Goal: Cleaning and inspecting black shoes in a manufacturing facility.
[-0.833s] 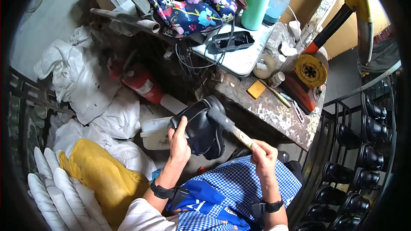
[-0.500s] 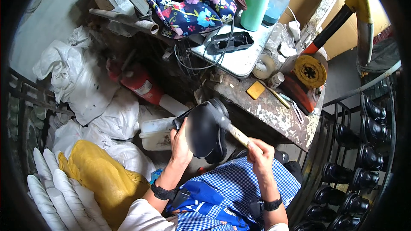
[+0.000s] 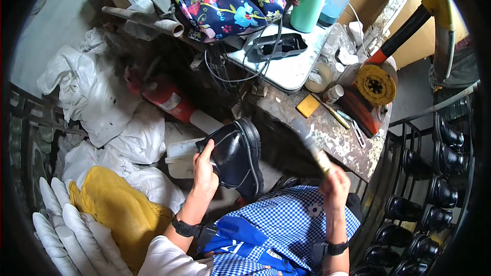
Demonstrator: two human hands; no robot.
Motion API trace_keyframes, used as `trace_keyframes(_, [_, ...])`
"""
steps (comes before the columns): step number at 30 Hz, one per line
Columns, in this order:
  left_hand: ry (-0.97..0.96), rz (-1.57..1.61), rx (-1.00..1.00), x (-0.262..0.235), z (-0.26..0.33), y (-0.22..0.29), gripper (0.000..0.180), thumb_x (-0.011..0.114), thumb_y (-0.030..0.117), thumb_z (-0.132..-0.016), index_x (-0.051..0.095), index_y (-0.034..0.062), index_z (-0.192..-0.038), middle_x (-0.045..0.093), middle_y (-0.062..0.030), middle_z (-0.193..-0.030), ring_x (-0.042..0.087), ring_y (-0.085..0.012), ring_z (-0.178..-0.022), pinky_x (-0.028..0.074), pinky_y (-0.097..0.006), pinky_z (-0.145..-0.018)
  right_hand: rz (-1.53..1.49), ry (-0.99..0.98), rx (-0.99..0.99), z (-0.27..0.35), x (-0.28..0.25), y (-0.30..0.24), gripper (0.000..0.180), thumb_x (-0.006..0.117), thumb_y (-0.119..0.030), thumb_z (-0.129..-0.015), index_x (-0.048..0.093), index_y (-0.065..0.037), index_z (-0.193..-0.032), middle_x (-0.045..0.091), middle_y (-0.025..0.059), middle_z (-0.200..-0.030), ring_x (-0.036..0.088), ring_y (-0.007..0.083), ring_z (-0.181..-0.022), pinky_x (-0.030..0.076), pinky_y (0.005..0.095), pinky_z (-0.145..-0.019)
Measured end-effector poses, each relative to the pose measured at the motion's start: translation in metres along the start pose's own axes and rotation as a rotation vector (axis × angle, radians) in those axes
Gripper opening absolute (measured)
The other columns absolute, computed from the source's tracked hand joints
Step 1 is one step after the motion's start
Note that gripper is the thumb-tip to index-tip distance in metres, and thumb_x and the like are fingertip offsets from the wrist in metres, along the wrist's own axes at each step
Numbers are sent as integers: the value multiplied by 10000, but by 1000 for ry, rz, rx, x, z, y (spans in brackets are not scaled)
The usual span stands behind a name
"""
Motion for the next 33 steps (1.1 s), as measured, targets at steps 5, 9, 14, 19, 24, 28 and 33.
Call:
trace_keyframes(5, [53,-23,-12,-10,-1,-2,201,655,142,-770,537,33,-891,594,-83,-901,591,-191,-805,498,-314,-729,-96,121,-35,-67,9,-12,307,448,-240,-912,452,-106,-1188,404,-46,-645,320,21,-493,274,172,-440])
trace_keyframes(9, [64,-21,39,-13,4,12,199,644,138,-777,556,20,-911,605,-88,-909,597,-189,-807,500,-314,-720,-49,-13,-150,-125,47,-16,340,454,-203,-907,420,-56,-1212,426,-25,-654,354,42,-490,294,185,-437])
trace_keyframes(14, [29,-30,54,-14,7,29,197,615,156,-801,594,3,-922,623,-81,-899,608,-178,-786,499,-301,-719,-233,98,-218,-196,57,-15,366,475,-204,-901,389,-41,-1216,527,30,-702,444,81,-491,358,200,-419])
trace_keyframes(19, [7,-75,61,-10,19,48,183,596,150,-813,598,18,-940,625,-69,-898,605,-162,-804,487,-280,-731,-300,94,-28,-208,70,-5,545,560,-299,-848,288,-201,-1310,593,90,-769,498,130,-500,421,251,-428])
trace_keyframes(24, [-70,-98,92,-3,30,63,187,584,144,-819,596,12,-951,626,-73,-912,606,-167,-815,484,-285,-742,-40,98,57,-156,75,-7,679,572,-290,-840,155,-237,-1373,606,112,-759,543,136,-496,438,258,-383])
trace_keyframes(28, [-99,-63,78,-2,34,72,188,575,135,-822,596,7,-958,626,-77,-919,607,-174,-822,486,-295,-749,30,5,18,-101,61,15,658,571,-238,-844,193,-93,-1362,618,125,-802,526,111,-497,445,253,-418])
trace_keyframes(33, [-252,185,-84,40,59,78,277,489,199,-874,566,-7,-1043,608,-126,-1028,585,-244,-946,453,-370,-864,306,-533,-158,6,68,8,908,734,-244,-688,166,-72,-1374,476,154,-1207,473,212,-1085,398,343,-884])
Point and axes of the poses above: each hand's wrist, its own z-axis away from the middle knuckle, its own x-axis out of the palm, y = z × x, the point moved 8 cm from there along -z, towards the middle knuckle
